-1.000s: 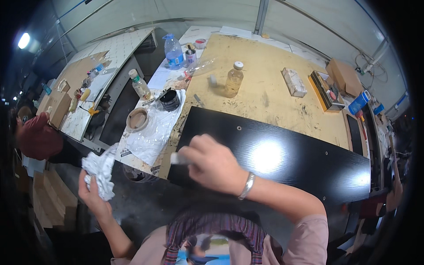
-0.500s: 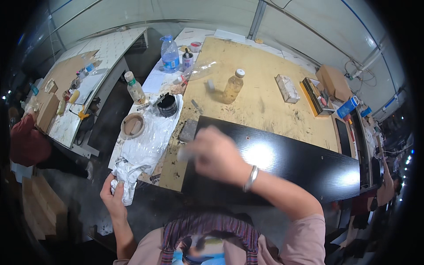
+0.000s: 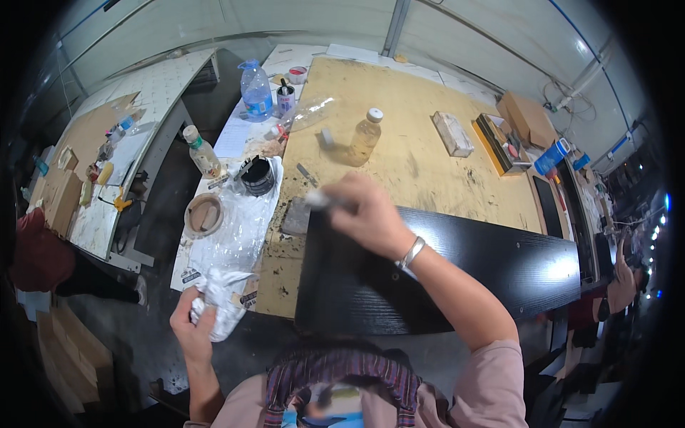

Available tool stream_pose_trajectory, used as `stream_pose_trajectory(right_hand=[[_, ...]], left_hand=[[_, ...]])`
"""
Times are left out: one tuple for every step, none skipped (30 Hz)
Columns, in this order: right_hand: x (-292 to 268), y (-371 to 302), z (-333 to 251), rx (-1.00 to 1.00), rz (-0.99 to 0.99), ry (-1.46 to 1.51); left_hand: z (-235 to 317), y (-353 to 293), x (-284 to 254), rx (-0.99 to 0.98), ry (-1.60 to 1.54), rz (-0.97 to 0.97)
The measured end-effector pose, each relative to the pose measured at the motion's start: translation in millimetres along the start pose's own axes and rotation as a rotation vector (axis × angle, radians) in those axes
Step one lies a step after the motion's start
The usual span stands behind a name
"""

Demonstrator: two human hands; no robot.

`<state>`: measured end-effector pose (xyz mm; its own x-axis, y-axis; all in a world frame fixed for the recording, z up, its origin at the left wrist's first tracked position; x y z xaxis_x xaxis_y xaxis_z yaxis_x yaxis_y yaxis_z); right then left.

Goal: The person wipes a black wooden panel with a white cloth, then uses a small rectangular sanding block to rub the surface. They repeatedly wipe the panel with the cloth, flip it over to clean the other side, and continue alternating between sanding and wiping across the panel's surface.

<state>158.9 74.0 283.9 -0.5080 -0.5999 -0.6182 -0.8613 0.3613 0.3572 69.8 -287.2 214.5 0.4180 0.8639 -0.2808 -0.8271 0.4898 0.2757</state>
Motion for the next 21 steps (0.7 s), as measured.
stream_pose_trajectory(right_hand=[[-10.8, -5.5, 24.6, 0.11, 0.08, 0.048], [-25.5, -7.6, 66.1, 0.326, 0.161, 0.055], [-40.7, -12.5, 95.0, 0.374, 0.263, 0.052], [-43.6, -19.1, 114.4, 0.443, 0.338, 0.152], [-46.2, -27.2, 132.2, 0.511, 0.414, 0.251], [-47.8, -28.5, 133.4, 0.505, 0.393, 0.214], [-43.6, -26.7, 126.3, 0.496, 0.356, 0.184], [-37.8, -23.4, 117.8, 0.478, 0.318, 0.157], [-35.4, -21.8, 114.7, 0.48, 0.315, 0.167], [-35.2, -22.5, 116.9, 0.494, 0.317, 0.167], [-34.0, -21.6, 115.9, 0.5, 0.313, 0.175], [-35.1, -19.5, 116.3, 0.495, 0.309, 0.181], [-36.7, -22.2, 117.1, 0.51, 0.326, 0.194], [-38.0, -24.9, 117.3, 0.523, 0.343, 0.208], [-39.2, -25.6, 119.4, 0.536, 0.361, 0.227], [-40.3, -24.9, 118.8, 0.533, 0.35, 0.215], [-43.7, -25.2, 116.4, 0.532, 0.35, 0.199], [-43.3, -26.4, 112.9, 0.53, 0.347, 0.187], [-40.9, -27.5, 110.8, 0.525, 0.336, 0.198], [-39.1, -26.7, 110.0, 0.519, 0.325, 0.209], [-36.4, -22.7, 106.1, 0.5, 0.307, 0.212]], left_hand=[[27.9, 6.6, 13.6, 0.109, 0.067, -0.075], [59.5, 8.8, 36.1, 0.249, 0.14, -0.209], [87.8, 8.0, 63.5, 0.394, 0.208, -0.348], [106.6, 4.3, 89.2, 0.472, 0.254, -0.456], [120.3, 0.7, 113.6, 0.55, 0.298, -0.565], [110.8, 10.9, 139.1, 0.525, 0.295, -0.635], [93.1, 21.5, 161.2, 0.488, 0.3, -0.695], [81.3, 42.4, 168.9, 0.481, 0.292, -0.616], [78.2, 65.7, 173.2, 0.483, 0.279, -0.538], [77.1, 92.8, 183.7, 0.423, 0.301, -0.523], [76.5, 107.9, 187.4, 0.361, 0.333, -0.5], [81.6, 104.2, 191.0, 0.417, 0.373, -0.507], [86.7, 98.7, 191.3, 0.473, 0.414, -0.511], [91.6, 91.2, 189.3, 0.529, 0.456, -0.514], [95.4, 69.0, 179.6, 0.591, 0.434, -0.532], [100.4, 45.7, 168.9, 0.571, 0.419, -0.585], [105.6, 33.6, 164.9, 0.56, 0.4, -0.643], [102.9, 40.9, 165.4, 0.554, 0.426, -0.617], [97.5, 46.1, 166.9, 0.531, 0.453, -0.581], [92.7, 54.2, 169.2, 0.508, 0.479, -0.544], [95.0, 73.3, 176.6, 0.519, 0.511, -0.473]])
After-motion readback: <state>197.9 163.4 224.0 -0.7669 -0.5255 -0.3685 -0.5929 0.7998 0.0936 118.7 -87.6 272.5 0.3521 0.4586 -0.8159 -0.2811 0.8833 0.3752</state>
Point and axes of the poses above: each hand's wrist, its own y-axis towards the middle knuckle, its own x-axis out of the palm, z = x × y, the point moved 10 cm from there along y, towards the middle knuckle, and after that the axes turned 1 degree about -z, right-handed, at the moved point
